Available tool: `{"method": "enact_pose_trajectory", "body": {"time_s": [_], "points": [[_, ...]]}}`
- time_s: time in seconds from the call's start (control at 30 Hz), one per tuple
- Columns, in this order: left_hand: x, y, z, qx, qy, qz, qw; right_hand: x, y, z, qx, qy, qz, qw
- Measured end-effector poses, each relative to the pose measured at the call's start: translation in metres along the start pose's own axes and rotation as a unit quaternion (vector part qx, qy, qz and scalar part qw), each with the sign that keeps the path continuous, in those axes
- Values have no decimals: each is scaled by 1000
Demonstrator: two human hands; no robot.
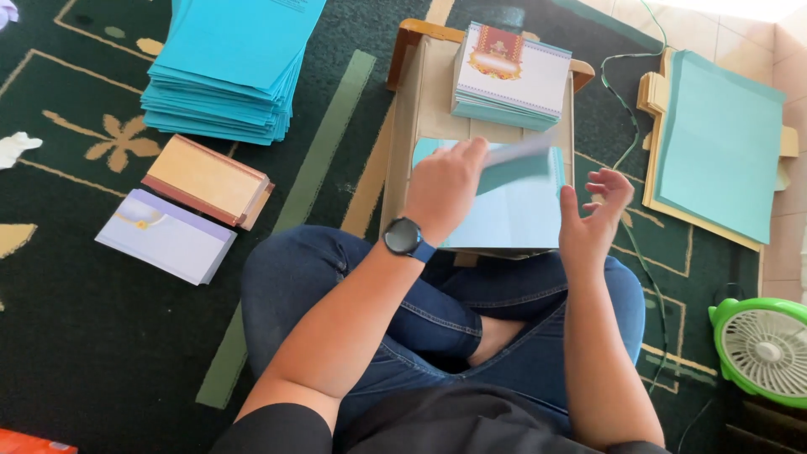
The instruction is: The person sits on the floor and assembles books by placing a stack of printed pages into a light blue cover. They smooth the pages and cover with their hands, then lift and stack the completed book onto a pile of finished books.
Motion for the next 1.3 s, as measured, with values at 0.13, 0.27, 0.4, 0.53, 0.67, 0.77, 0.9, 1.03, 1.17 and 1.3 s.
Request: {"method": "enact_pose_trajectory", "body": {"time_s": [0.13, 0.27, 0.4, 0.53, 0.67, 0.77, 0.9, 1.03, 1.17, 1.3], "points": [[-7, -21, -4, -131, 22, 174, 976, 50, 16, 2, 73, -163, -191, 965], [-3, -16, 4, -265, -66, 220, 937, 81, 21, 7, 129, -247, -197, 940], [41, -13, 22, -154, -134, -154, 967, 94, 76, 16, 136, -317, -76, 936], [94, -16, 25, -81, -196, -48, 976, 90, 53, 22, 107, -319, 10, 942], [103, -20, 26, -83, -143, 87, 982, 78, 15, 28, 19, -301, 7, 953], [94, -16, 24, -78, -131, 86, 985, 73, -2, 29, -74, -341, 89, 933], [125, -25, 37, -33, -205, -41, 977, 76, -4, 33, -195, -369, 219, 882], [140, -31, 43, -59, -216, -30, 974, 115, 11, 9, -186, -383, 211, 880], [136, -30, 39, -57, -204, -34, 977, 149, 29, -15, -204, -370, 231, 877], [140, -34, 40, -67, -203, -19, 977, 132, 20, 3, -213, -366, 225, 877]]}}
Point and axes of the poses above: each hand's wrist, its own z-axis away from the middle knuckle, its own x-axis out of the palm, y = z × x, the point moved 5 cm from there along -z, towards the middle knuckle, and after that the axes turned 9 degrees about z, right-handed, at the moved point
